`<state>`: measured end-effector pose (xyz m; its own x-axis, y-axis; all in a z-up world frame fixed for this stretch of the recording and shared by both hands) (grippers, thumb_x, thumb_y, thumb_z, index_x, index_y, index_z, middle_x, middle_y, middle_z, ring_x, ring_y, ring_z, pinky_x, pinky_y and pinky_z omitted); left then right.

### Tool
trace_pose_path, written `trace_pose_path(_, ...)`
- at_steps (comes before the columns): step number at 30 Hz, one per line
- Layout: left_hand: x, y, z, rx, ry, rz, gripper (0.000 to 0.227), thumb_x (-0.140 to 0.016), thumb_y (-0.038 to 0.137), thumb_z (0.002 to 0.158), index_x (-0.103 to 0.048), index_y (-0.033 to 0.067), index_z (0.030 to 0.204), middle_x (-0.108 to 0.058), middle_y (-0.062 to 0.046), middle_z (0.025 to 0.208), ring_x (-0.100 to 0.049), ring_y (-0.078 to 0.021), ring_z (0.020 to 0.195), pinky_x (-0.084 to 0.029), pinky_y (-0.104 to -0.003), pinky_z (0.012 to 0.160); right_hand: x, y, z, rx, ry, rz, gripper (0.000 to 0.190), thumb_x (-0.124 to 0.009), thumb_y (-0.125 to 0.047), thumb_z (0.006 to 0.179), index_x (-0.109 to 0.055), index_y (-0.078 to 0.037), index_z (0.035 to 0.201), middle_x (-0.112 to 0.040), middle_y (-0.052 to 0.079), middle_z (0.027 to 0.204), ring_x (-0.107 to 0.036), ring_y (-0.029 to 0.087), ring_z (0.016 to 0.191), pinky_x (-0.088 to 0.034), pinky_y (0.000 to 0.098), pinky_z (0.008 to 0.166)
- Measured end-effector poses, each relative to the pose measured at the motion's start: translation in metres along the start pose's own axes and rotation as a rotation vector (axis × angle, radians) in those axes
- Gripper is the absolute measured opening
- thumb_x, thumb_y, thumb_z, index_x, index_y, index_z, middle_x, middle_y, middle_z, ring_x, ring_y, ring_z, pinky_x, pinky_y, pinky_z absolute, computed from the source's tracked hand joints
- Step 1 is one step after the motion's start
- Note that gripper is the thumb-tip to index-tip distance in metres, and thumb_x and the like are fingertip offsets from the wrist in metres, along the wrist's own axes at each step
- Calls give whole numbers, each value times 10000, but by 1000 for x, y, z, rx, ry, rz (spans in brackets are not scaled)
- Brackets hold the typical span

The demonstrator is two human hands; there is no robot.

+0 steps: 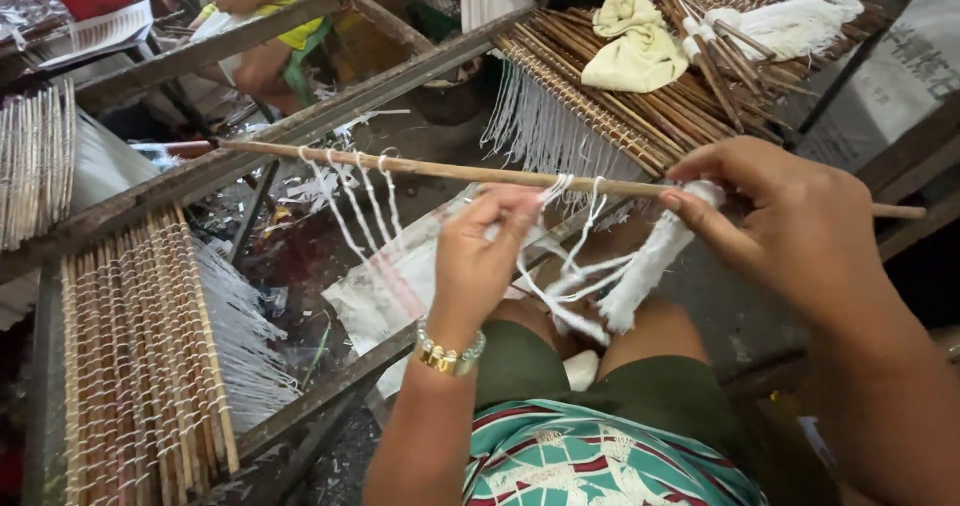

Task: Wrapping and securing white cotton threads onto a wooden stick held in a frame.

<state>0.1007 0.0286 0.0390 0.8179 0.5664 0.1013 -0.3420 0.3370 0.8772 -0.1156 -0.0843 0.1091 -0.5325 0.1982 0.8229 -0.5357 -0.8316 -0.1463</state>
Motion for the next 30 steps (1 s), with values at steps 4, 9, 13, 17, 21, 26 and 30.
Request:
trace_pose_path(4, 19, 11, 5, 0, 161, 39, 269, -494, 294, 1062, -659, 96, 986, -575, 42, 753, -471, -69, 660, -456, -240, 643, -2, 14, -4, -29, 24, -29, 174, -762, -418, 994, -795, -278, 1092, -707, -71, 839, -638, 115, 700, -446, 296, 601)
trace_pose_path(9, -15, -2, 8, 124, 36, -240, 243, -685, 285, 921, -637, 79, 1041, -726, -75, 1023, -725, -163, 958, -618, -265, 850, 0, 10, -2, -31, 21, -31, 167, -767, -408, 1001, -804, -267, 1083, -690, -62, 774, -614, 110, 654, -413, 293, 554)
trace_pose_path(13, -16, -15, 11, 31, 202, -597, 147, -673, 86, 972, -585, 52, 1085, -691, -86, 994, -719, -194, 1001, -596, -280, 945, 1, 11, -2, -116, -7, 44, 166, -787, -386, 973, -796, -265, 1087, -715, -52, 816, -637, 126, 703, -441, 310, 645)
trace_pose_path(17, -47, -21, 10, -67, -78, -1074, 181, -431, 78, 1115, -568, 17, 1216, -680, -175, 1178, -652, -294, 1157, -512, -412, 1132, -9, 14, 1, -129, 2, 51, 137, -749, -395, 1011, -786, -280, 1077, -708, -70, 821, -647, 117, 730, -444, 303, 683)
trace_pose_path(21, -68, -15, 17, 184, 85, -1564, 210, -508, 227, 1023, -549, 129, 841, -557, -15, 807, -572, -201, 794, -481, -452, 892, -20, 8, 2, -56, 46, 25, 141, -726, -397, 1028, -777, -279, 1085, -730, -83, 955, -642, 145, 724, -451, 315, 656)
trace_pose_path(26, -52, -30, 24, 449, 541, -1674, 226, -573, 305, 937, -519, 211, 739, -316, 63, 599, -283, -102, 511, -286, -255, 500, -25, 6, 0, -41, 4, -40, 193, -680, -414, 1032, -774, -270, 1120, -766, -75, 1105, -717, 190, 919, -494, 355, 729)
trace_pose_path(30, -21, -29, 28, 306, 658, -1669, 214, -526, 274, 986, -510, 196, 787, -328, 70, 633, -287, -88, 538, -274, -241, 518, -32, 34, -7, -77, 35, 210, 133, -760, -219, 1057, -776, -100, 1115, -738, 47, 1031, -663, 198, 855, -473, 328, 779)
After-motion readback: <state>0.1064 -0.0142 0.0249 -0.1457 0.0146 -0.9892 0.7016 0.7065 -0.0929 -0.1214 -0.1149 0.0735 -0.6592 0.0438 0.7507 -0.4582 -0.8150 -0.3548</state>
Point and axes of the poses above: each hand's wrist, its own z-axis towards the middle knuckle, its own x-axis out of the back of the hand, y = z × x, the point moved 7 cm from there along z, towards the middle knuckle
